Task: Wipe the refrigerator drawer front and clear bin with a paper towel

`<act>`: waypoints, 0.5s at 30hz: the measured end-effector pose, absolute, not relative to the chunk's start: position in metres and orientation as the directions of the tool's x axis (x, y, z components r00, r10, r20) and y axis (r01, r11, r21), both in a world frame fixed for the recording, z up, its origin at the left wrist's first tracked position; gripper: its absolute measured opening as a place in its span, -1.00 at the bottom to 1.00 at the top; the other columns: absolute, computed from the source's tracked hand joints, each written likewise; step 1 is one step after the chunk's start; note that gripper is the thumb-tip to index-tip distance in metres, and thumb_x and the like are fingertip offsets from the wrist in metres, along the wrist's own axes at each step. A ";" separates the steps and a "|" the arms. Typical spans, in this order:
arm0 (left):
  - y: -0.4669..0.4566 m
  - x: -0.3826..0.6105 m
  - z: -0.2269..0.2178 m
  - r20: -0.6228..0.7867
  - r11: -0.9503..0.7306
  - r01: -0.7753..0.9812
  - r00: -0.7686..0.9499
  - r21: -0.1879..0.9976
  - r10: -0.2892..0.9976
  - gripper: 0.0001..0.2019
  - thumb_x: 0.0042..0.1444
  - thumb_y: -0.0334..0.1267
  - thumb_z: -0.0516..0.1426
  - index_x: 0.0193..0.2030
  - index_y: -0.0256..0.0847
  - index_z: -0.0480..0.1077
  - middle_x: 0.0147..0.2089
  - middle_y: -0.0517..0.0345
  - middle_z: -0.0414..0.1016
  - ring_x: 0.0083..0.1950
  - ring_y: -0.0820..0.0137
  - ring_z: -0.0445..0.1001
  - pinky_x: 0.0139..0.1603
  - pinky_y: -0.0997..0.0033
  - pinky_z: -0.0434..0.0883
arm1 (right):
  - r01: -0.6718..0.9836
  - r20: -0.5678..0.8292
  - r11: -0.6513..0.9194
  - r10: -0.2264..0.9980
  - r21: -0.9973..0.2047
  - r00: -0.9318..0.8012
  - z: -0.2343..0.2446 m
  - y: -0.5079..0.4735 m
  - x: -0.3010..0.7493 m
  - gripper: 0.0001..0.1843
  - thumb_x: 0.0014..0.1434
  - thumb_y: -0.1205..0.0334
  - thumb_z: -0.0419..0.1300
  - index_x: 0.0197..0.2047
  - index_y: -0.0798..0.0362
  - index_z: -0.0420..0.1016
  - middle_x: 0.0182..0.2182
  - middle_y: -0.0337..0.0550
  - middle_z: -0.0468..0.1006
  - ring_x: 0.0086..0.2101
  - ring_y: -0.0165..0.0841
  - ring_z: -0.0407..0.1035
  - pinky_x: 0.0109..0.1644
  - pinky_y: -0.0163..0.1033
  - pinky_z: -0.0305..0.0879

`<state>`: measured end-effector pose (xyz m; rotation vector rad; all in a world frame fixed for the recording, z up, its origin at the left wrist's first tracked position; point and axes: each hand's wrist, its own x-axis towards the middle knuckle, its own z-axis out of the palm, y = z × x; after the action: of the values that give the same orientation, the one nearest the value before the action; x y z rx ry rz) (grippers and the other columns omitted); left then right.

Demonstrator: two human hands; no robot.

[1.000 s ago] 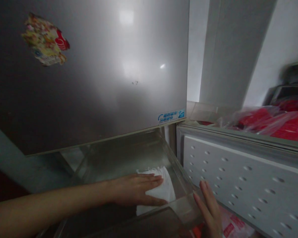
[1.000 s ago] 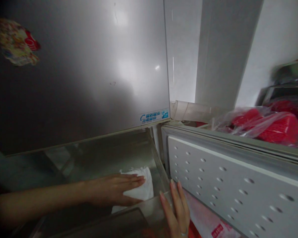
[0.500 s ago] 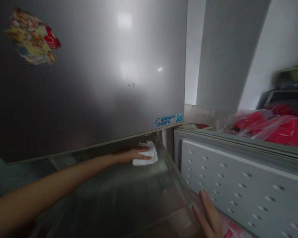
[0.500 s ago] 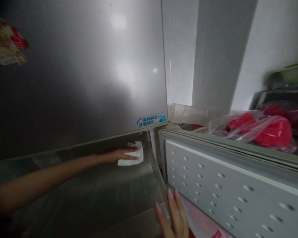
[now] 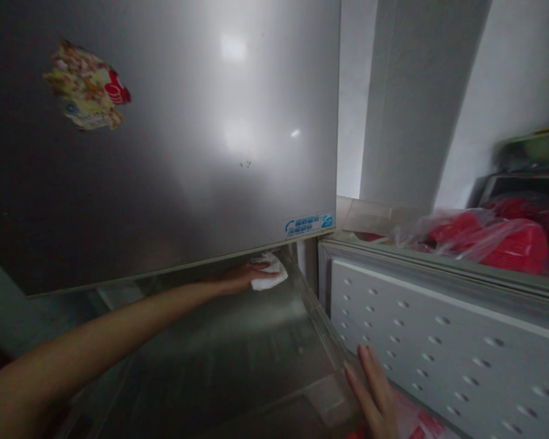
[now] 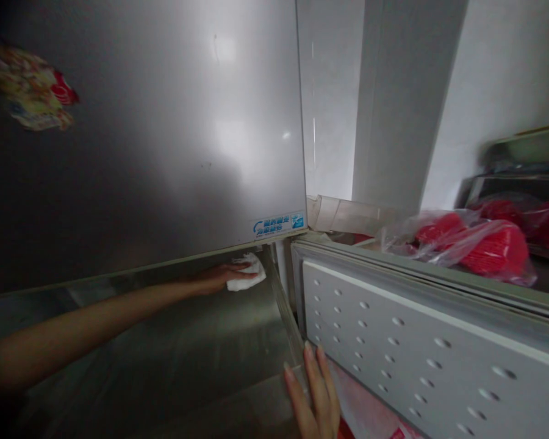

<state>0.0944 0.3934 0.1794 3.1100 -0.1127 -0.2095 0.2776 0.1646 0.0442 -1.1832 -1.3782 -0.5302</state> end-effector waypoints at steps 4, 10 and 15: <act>0.373 0.075 0.175 -0.059 -0.988 0.157 0.986 -0.006 0.157 -0.59 0.33 -0.19 0.17 0.29 -0.16 0.36 0.26 -0.05 0.48 0.27 0.11 0.45 0.25 0.04 0.41 | 0.855 0.907 0.383 0.368 -0.349 0.206 0.046 0.162 0.277 -0.12 0.18 -0.06 0.32 0.47 -0.24 0.04 0.40 0.00 0.19 0.31 0.15 0.19 0.16 0.23 0.43; 0.319 0.065 0.165 -0.120 -0.981 0.187 0.974 -0.052 0.192 -0.46 0.39 -0.51 -0.05 0.41 0.06 0.25 0.52 -0.11 0.04 0.49 0.06 0.08 0.39 0.10 0.25 | 0.846 0.896 0.381 0.384 -0.373 0.222 0.048 0.159 0.275 -0.12 0.19 -0.04 0.32 0.47 -0.21 0.03 0.40 0.01 0.19 0.34 0.15 0.13 0.23 0.25 0.36; 0.287 0.064 0.154 -0.063 -1.000 0.018 0.998 -0.019 0.019 -0.56 0.43 -0.34 -0.03 0.39 -0.02 0.27 0.51 -0.23 0.04 0.50 0.07 0.02 0.43 0.09 0.17 | 0.839 0.894 0.382 0.377 -0.388 0.242 0.046 0.161 0.275 -0.15 0.20 -0.08 0.30 0.46 -0.19 0.08 0.38 0.03 0.24 0.34 0.13 0.13 0.24 0.26 0.34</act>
<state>0.0641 0.2871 0.1543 3.1580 0.0296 -0.0992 0.2751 0.1606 0.0462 -1.2110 -1.3587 -0.4536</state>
